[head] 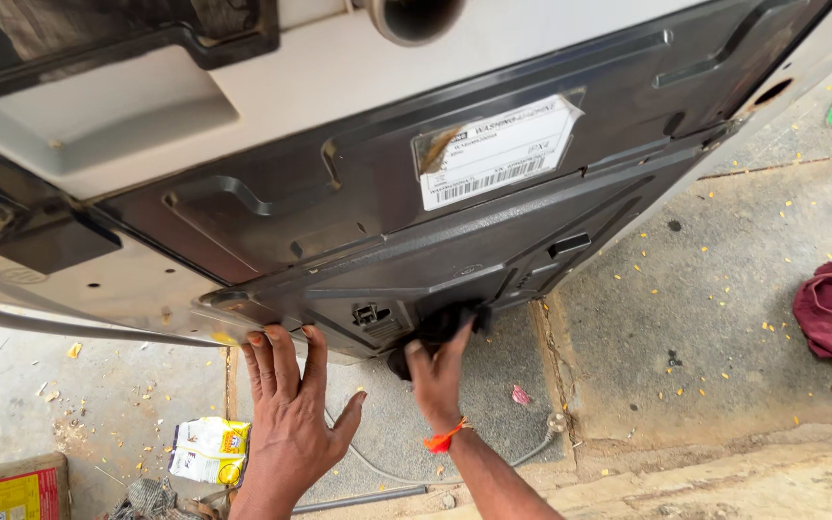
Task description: The person wipes the exterior back and side panels of a washing machine using a cloth.
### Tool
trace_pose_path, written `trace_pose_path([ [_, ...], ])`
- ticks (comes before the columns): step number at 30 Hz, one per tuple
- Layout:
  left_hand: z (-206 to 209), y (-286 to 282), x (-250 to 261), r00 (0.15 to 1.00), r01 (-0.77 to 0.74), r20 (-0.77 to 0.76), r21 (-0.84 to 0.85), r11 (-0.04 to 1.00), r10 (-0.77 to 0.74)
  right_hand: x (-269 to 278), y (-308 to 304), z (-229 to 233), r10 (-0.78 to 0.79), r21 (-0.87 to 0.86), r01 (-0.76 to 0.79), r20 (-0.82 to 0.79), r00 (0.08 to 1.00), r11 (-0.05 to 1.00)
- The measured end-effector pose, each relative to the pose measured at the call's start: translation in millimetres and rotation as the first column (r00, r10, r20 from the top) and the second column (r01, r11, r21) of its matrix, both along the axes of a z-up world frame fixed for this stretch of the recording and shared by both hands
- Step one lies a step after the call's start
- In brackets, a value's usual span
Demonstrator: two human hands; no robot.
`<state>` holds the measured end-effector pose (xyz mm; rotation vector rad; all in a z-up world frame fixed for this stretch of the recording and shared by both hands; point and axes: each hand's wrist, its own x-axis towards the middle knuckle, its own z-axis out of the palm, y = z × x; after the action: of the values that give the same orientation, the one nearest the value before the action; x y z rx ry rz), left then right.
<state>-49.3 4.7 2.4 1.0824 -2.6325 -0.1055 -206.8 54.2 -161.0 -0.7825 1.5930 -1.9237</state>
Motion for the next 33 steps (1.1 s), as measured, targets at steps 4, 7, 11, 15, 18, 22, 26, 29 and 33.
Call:
trace_pose_path([
  [4, -3.7, -2.0, -4.0, 1.000, -0.002, -0.015, -0.007, 1.000, 0.002, 25.5, 7.0, -1.0, 0.195, 0.127, -0.198, 0.029, 0.980, 0.972],
  [7, -4.4, -3.1, -8.5, 1.000, -0.014, -0.003, -0.010, 1.000, 0.014, 39.8, 16.1, -8.6, 0.217, 0.144, -0.191, -0.189, 0.958, 0.971],
  [11, -6.5, -3.8, -7.4, 1.000, -0.020, 0.004, -0.002, 1.000, 0.020, 43.6, 11.9, -25.2, 0.030, 0.095, 0.018, -0.483, 0.875, 0.995],
  [15, -7.6, -2.9, -6.8, 1.000, -0.024, 0.016, 0.003, 1.000, 0.024, 21.8, 9.9, -40.8, -0.002, 0.088, 0.052, -0.496, 0.868, 0.995],
  [18, -8.1, -3.1, -8.3, 0.999, -0.036, 0.034, 0.008, 0.999, 0.036, -0.7, 17.0, -50.1, 0.116, 0.227, -0.015, -0.440, 0.891, 0.974],
  [22, -10.7, -2.2, -6.4, 1.000, -0.008, 0.018, -0.015, 1.000, 0.008, -7.4, 20.3, -50.9, 0.049, 0.210, 0.055, -0.461, 0.886, 0.976],
  [26, -9.2, -1.7, -2.2, 1.000, -0.003, 0.019, -0.007, 1.000, 0.004, 6.9, 4.1, -26.7, -0.305, 0.096, 0.301, 0.026, 0.952, 0.949],
  [29, -5.9, -0.4, -3.4, 1.000, 0.000, 0.024, -0.010, 1.000, 0.000, -32.7, 0.8, -3.3, -0.379, 0.137, 0.354, 0.387, 0.841, 0.925],
  [33, -2.9, 5.9, -9.5, 0.997, -0.043, 0.058, 0.028, 0.999, 0.041, -52.3, 3.1, 18.2, -0.417, 0.178, 0.383, 0.519, 0.746, 0.906],
])
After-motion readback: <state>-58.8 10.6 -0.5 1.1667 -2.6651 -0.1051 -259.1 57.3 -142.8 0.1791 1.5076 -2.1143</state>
